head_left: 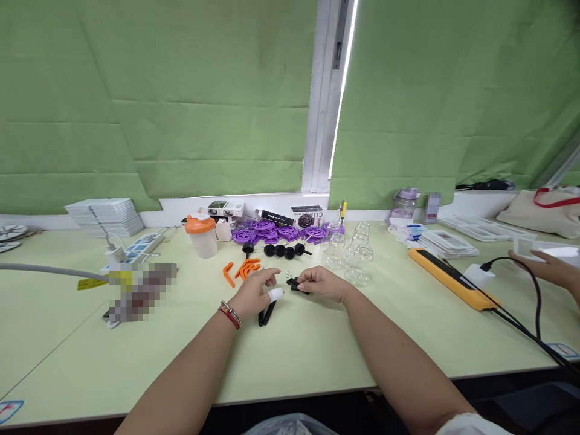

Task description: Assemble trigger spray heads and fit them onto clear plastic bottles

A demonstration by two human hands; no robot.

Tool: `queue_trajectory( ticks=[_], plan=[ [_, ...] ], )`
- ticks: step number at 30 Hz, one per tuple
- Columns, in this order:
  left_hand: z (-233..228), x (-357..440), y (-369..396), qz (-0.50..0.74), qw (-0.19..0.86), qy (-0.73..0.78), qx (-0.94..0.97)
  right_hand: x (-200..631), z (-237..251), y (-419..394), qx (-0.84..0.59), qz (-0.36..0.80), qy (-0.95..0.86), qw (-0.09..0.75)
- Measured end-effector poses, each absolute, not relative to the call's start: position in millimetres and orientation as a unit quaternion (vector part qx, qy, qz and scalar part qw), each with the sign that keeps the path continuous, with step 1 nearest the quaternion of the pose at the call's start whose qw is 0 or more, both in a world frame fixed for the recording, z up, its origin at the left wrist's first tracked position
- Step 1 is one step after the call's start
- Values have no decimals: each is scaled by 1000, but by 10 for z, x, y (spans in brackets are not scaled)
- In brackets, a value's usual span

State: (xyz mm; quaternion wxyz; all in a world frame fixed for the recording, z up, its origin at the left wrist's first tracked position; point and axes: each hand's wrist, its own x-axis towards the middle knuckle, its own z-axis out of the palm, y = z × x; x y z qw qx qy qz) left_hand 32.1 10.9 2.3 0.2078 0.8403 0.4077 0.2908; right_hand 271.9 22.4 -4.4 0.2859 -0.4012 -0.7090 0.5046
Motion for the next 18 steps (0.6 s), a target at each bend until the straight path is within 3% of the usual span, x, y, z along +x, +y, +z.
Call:
queue_trajectory(
  ticks=[8,12,15,18],
  plan=[
    [9,558,-1,328,308,390,803,2564,-15,169,-347,508,-737,279],
    [69,522,-23,313,382,413,765,2738,-56,298,-456,379,-724,353],
    [72,495,-23,288,409,410,763,2864,-131,393,-529,291,-728,325],
    [58,491,-23,272,415,416,762,2883,-181,418,-534,278,-743,290]
  ],
)
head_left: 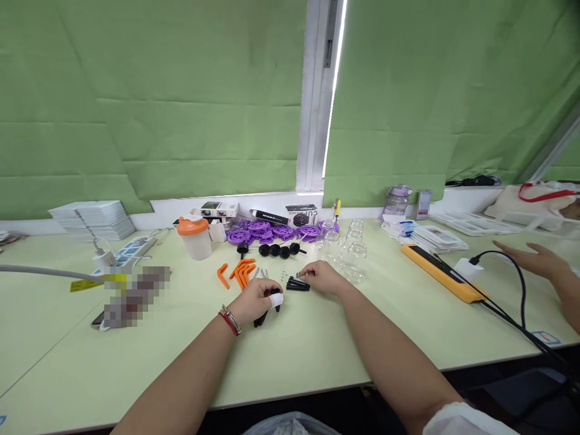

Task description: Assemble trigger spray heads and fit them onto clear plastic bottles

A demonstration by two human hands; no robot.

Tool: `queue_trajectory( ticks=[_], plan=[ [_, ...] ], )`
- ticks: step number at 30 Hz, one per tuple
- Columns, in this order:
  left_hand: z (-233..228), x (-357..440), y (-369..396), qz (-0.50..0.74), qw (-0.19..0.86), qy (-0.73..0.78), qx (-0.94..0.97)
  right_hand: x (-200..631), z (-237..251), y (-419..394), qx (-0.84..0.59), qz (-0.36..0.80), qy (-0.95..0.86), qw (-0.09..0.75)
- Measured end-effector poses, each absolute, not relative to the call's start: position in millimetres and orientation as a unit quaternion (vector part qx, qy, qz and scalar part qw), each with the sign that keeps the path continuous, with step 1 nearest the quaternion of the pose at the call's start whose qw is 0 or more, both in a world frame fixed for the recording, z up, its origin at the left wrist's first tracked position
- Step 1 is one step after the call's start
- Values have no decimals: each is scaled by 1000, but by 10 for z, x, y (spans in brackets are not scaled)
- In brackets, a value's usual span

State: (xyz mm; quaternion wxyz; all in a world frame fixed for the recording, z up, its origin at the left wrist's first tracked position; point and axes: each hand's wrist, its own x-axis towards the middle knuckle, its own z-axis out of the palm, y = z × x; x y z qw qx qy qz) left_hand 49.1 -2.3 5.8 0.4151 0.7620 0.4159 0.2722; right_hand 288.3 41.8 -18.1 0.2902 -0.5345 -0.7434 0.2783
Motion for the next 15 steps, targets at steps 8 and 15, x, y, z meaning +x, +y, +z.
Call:
queue_trajectory(
  ticks=[8,15],
  plan=[
    [79,490,-41,252,427,421,759,2793,-184,385,-531,262,-766,251],
    [88,484,-41,248,429,412,765,2832,-206,405,-520,276,-767,256]
  ],
)
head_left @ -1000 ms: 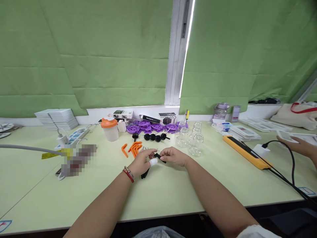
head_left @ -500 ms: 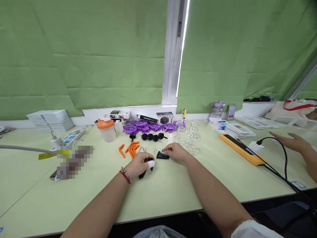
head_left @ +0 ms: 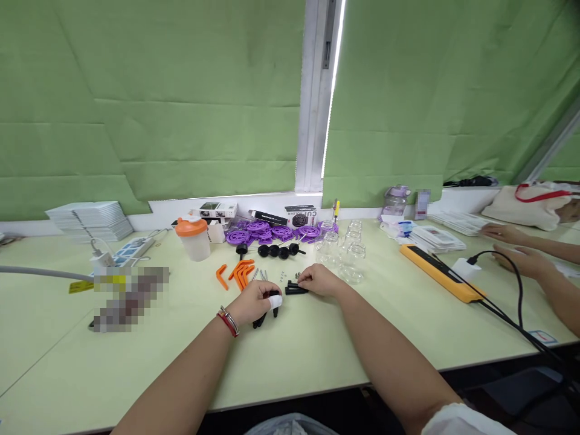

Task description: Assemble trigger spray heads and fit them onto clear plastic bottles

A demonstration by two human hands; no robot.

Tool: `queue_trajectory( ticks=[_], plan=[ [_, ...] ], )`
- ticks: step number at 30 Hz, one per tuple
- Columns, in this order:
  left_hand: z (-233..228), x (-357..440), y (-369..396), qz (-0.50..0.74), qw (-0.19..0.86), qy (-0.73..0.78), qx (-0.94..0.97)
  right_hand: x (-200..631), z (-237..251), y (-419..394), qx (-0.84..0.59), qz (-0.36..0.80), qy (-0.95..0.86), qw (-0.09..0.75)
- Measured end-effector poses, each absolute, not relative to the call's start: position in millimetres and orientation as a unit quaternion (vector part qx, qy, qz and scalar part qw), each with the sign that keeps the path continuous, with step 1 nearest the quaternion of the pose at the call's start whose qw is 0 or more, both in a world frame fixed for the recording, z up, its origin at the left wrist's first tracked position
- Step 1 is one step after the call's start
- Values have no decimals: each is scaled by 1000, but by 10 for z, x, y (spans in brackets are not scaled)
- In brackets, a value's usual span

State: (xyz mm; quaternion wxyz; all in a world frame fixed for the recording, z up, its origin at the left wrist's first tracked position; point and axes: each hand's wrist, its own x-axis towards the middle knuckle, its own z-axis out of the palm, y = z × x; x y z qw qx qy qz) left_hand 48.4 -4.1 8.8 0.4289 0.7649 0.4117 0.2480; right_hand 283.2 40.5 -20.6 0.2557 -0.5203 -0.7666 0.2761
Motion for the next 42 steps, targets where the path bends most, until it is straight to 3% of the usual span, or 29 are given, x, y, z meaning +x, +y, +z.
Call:
queue_trajectory(
  ticks=[9,42],
  plan=[
    [30,473,-13,254,400,409,779,2843,-263,492,-547,191,-768,275],
    [-7,464,0,231,382,382,809,2772,-255,558,-514,175,-813,210]
  ],
)
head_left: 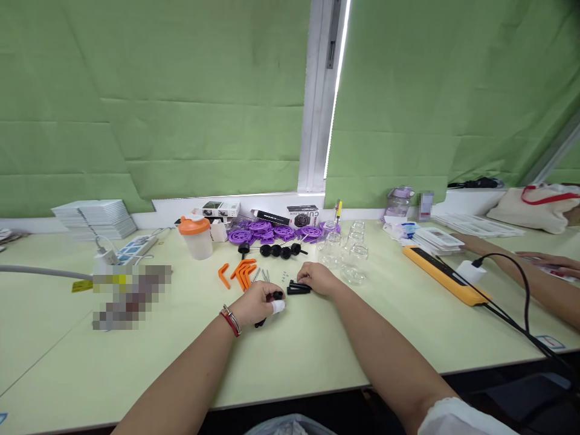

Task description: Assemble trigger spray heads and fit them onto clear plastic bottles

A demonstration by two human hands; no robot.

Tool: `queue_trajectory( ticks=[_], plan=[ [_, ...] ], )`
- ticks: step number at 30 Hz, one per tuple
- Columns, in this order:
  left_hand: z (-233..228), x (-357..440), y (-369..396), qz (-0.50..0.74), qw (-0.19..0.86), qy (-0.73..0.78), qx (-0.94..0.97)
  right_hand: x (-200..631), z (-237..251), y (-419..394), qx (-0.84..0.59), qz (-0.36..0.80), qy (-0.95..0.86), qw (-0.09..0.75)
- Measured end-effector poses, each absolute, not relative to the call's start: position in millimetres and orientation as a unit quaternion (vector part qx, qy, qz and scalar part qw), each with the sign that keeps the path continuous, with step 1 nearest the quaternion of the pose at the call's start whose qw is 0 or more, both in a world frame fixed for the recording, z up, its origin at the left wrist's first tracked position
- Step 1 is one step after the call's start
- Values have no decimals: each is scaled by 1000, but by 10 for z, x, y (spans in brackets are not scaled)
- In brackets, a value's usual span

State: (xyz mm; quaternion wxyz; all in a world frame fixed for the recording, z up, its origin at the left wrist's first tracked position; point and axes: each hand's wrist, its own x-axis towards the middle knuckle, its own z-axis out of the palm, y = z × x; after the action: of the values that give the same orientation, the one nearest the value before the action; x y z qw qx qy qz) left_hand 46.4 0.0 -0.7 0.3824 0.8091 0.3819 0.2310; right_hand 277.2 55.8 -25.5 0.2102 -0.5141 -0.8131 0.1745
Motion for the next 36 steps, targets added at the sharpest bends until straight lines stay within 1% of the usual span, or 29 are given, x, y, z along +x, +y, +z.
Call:
queue_trajectory(
  ticks=[5,7,10,13,15,24,36],
  plan=[
    [1,458,0,224,391,379,808,2776,-255,556,-507,172,-816,218],
    [5,456,2,220,394,377,809,2764,-231,532,-502,175,-813,238],
    [16,456,2,219,395,377,808,2698,-152,438,-472,188,-805,306],
    [21,457,0,222,401,378,805,2570,-42,288,-405,226,-801,379],
    [14,455,1,220,413,377,799,2478,21,187,-372,256,-797,402],
    [-43,433,40,232,435,362,791,2350,82,60,-313,335,-801,385],
    [-9,437,21,223,443,368,786,2376,44,114,-304,340,-803,382]
  ],
)
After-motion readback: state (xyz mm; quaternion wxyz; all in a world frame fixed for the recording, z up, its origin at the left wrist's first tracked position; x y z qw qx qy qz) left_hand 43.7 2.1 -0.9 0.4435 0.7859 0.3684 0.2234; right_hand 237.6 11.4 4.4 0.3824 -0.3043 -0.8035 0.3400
